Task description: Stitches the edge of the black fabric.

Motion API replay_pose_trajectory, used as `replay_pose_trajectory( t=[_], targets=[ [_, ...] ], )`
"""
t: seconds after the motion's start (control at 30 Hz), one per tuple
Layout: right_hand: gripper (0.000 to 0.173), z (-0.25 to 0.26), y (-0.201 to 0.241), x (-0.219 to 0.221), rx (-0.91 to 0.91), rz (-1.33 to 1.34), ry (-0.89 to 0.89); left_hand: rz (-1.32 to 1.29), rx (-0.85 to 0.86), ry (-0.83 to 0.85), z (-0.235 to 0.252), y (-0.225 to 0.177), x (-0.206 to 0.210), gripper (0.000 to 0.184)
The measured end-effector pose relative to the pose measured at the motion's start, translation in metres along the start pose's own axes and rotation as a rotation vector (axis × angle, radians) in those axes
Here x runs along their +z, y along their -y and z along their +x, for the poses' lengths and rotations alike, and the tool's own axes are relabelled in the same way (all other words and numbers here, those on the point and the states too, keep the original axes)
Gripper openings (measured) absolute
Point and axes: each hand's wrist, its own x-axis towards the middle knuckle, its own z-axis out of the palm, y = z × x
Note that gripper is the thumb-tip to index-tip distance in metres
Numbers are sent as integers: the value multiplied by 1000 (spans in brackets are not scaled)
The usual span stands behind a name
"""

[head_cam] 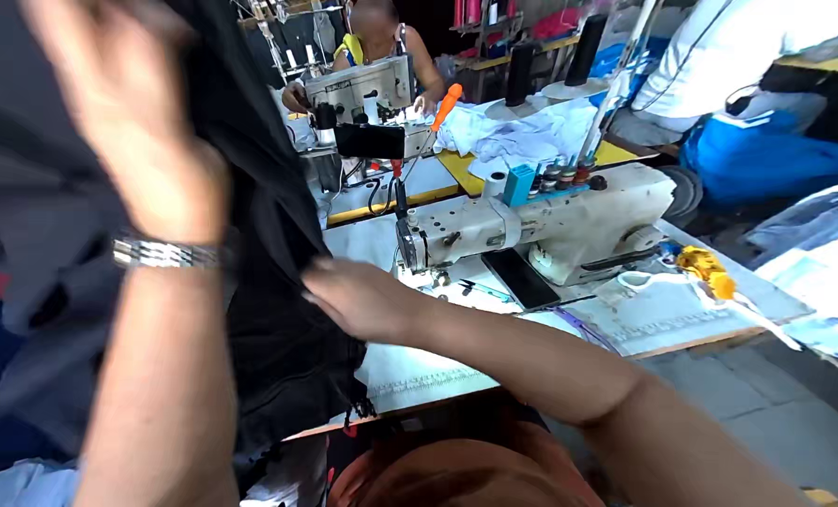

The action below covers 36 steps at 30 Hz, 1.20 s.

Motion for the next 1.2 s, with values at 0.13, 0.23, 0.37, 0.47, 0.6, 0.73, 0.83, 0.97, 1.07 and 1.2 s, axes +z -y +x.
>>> replay_pose_trajectory(
  t=[0.13, 0.23, 0.37, 0.47, 0.6, 0.73, 0.83, 0.97, 1.07, 1.2],
  targets=[
    [29, -147, -42, 10, 303, 231, 678, -122, 94, 629, -140, -25, 111, 21],
    [27, -218, -66, 25, 450, 379, 642, -286, 24, 974, -242, -63, 176, 27],
    [28, -221, -77, 35, 519, 344, 242, -466, -15, 974, -256, -87, 199, 37],
    [33, -197, -94, 51, 676, 199, 68, -534, 13, 1108, -245, -87, 196, 24],
    [48, -168, -101, 77, 729, 181, 163, -521, 18, 1272, -231, -76, 186, 17],
    [40, -159, -93, 93, 687, 164, 50, -431, -4, 1397, -202, -70, 162, 18],
    [21, -158, -94, 95, 704, 183, -127, -462, -8, 1322, -189, -68, 151, 17],
    [13, -160, -103, 100, 720, 140, -265, -507, 100, 1103, -203, -73, 144, 6],
    [9, -168, -109, 110, 680, 92, -382, -475, 141, 997, -222, -90, 122, 1],
    [12, -172, -112, 118, 593, 99, -454, -549, 161, 871, -252, -113, 103, 8]
  ],
)
